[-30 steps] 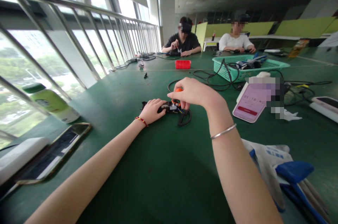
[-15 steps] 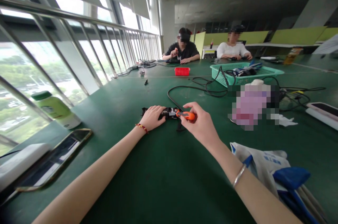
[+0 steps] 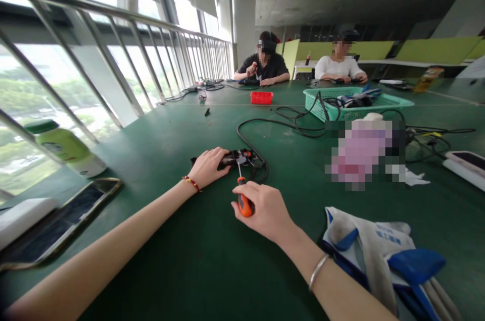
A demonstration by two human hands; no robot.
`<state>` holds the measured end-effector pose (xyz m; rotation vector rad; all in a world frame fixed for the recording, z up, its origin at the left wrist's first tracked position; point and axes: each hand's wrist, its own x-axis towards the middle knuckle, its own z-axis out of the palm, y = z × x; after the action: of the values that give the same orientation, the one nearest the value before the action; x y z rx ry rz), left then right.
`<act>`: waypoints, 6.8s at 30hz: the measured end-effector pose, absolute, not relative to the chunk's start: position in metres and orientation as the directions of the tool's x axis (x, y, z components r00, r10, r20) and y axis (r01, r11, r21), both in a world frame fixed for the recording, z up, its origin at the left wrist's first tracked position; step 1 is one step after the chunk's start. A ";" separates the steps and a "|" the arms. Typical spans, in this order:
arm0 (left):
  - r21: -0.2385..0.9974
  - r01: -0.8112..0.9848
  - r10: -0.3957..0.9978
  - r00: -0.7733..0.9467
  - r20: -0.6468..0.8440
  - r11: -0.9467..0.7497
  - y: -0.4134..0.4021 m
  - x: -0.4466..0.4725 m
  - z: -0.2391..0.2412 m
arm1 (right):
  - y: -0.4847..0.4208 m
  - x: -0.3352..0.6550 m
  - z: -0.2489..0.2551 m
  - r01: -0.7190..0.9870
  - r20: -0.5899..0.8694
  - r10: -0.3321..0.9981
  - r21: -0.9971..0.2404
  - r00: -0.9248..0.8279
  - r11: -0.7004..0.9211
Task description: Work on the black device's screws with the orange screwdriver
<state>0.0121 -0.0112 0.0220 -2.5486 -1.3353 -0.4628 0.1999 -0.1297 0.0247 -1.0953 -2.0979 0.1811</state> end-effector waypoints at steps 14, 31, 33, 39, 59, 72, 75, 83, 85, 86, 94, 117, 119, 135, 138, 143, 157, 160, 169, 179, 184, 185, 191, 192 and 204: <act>-0.047 0.998 0.953 0.051 0.299 -0.039 -0.036 -0.066 0.041 | -0.132 0.205 0.029 0.586 0.531 0.679 -0.364 -0.508 0.724; -0.112 0.969 0.787 -0.109 0.607 0.221 -0.023 -0.126 0.039 | -0.123 0.225 0.030 0.628 0.520 0.773 -0.476 -0.364 0.616; -0.100 0.972 0.783 -0.110 0.612 0.214 -0.022 -0.127 0.038 | -0.122 0.226 0.030 0.637 0.529 0.778 -0.479 -0.340 0.604; -0.046 0.981 0.752 -0.115 0.649 0.190 -0.023 -0.127 0.041 | -0.117 0.228 0.030 0.694 0.540 0.814 -0.504 -0.211 0.514; 0.017 0.757 0.696 0.591 0.408 -0.653 -0.005 0.025 0.027 | -0.097 0.235 0.011 0.757 0.511 0.858 -0.579 0.050 0.301; -0.191 0.952 0.939 0.275 0.206 -0.238 0.004 -0.104 0.037 | -0.106 0.224 0.014 0.780 0.477 0.879 -0.554 0.009 0.292; -0.186 0.928 0.929 0.349 0.123 -0.324 -0.002 -0.120 0.038 | -0.107 0.223 0.013 0.784 0.470 0.882 -0.550 0.007 0.287; -0.287 0.925 0.947 0.294 0.130 -0.248 -0.046 -0.099 0.044 | -0.108 0.224 0.014 0.786 0.453 0.891 -0.555 0.014 0.270; -0.294 0.912 0.933 0.336 0.131 -0.287 -0.060 -0.086 0.042 | -0.108 0.223 0.015 0.801 0.457 0.889 -0.540 0.021 0.258; -0.291 0.897 0.915 0.382 0.130 -0.333 -0.067 -0.078 0.040 | -0.109 0.222 0.015 0.809 0.461 0.887 -0.528 0.020 0.257; -0.219 0.741 0.729 0.668 0.149 -0.635 -0.070 -0.002 0.025 | -0.116 0.216 0.021 0.850 0.471 0.881 -0.448 -0.039 0.276; 0.249 0.740 0.686 0.369 0.627 -0.625 -0.031 -0.001 0.014 | -0.123 0.209 0.028 0.635 0.386 0.916 -0.683 -0.106 0.361; 0.245 0.717 0.658 0.376 0.652 -0.653 -0.027 0.003 0.020 | -0.122 0.209 0.026 0.641 0.376 0.917 -0.674 -0.131 0.368; 0.279 0.661 0.605 0.332 0.723 -0.697 -0.010 0.011 0.014 | -0.124 0.206 0.028 0.689 0.351 0.922 -0.628 -0.166 0.363; 0.226 0.681 0.590 0.365 0.720 -0.697 -0.009 0.010 0.014 | -0.124 0.205 0.027 0.691 0.351 0.921 -0.624 -0.170 0.365; 0.020 0.686 0.486 0.495 0.720 -0.727 -0.008 0.007 0.011 | -0.124 0.206 0.027 0.698 0.360 0.916 -0.610 -0.176 0.374; -0.042 0.686 0.507 0.576 0.641 -0.726 -0.015 0.012 0.013 | -0.123 0.211 0.027 0.730 0.403 0.879 -0.517 -0.254 0.448; -0.031 0.689 0.507 0.563 0.652 -0.724 -0.013 0.012 0.011 | -0.124 0.212 0.028 0.739 0.390 0.884 -0.509 -0.259 0.441; -0.034 0.675 0.488 0.567 0.664 -0.737 -0.014 0.013 0.013 | -0.124 0.211 0.027 0.748 0.379 0.884 -0.494 -0.273 0.443; -0.067 0.696 0.520 0.593 0.614 -0.715 -0.015 0.015 0.016 | -0.124 0.211 0.027 0.751 0.378 0.881 -0.484 -0.283 0.449; -0.075 0.671 0.495 0.613 0.616 -0.738 -0.013 0.014 0.015 | -0.124 0.211 0.028 0.756 0.361 0.890 -0.488 -0.279 0.436; -0.069 0.663 0.489 0.614 0.619 -0.745 -0.012 0.014 0.014 | -0.124 0.211 0.028 0.759 0.356 0.892 -0.489 -0.277 0.431; -0.057 0.601 0.453 0.659 0.601 -0.797 -0.009 0.014 0.013 | -0.123 0.212 0.027 0.747 0.373 0.886 -0.496 -0.276 0.442; -0.062 0.600 0.453 0.664 0.595 -0.797 -0.009 0.014 0.013 | -0.123 0.212 0.027 0.747 0.378 0.884 -0.496 -0.274 0.443; 0.122 0.743 0.642 0.469 0.606 -0.658 -0.009 0.008 0.013 | -0.122 0.217 0.030 0.721 0.459 0.886 -0.593 -0.062 0.357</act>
<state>0.0084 -0.0094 0.0131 -2.5535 -1.2141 -0.9504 0.2174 -0.1218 0.0304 -1.4112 -1.8261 0.2624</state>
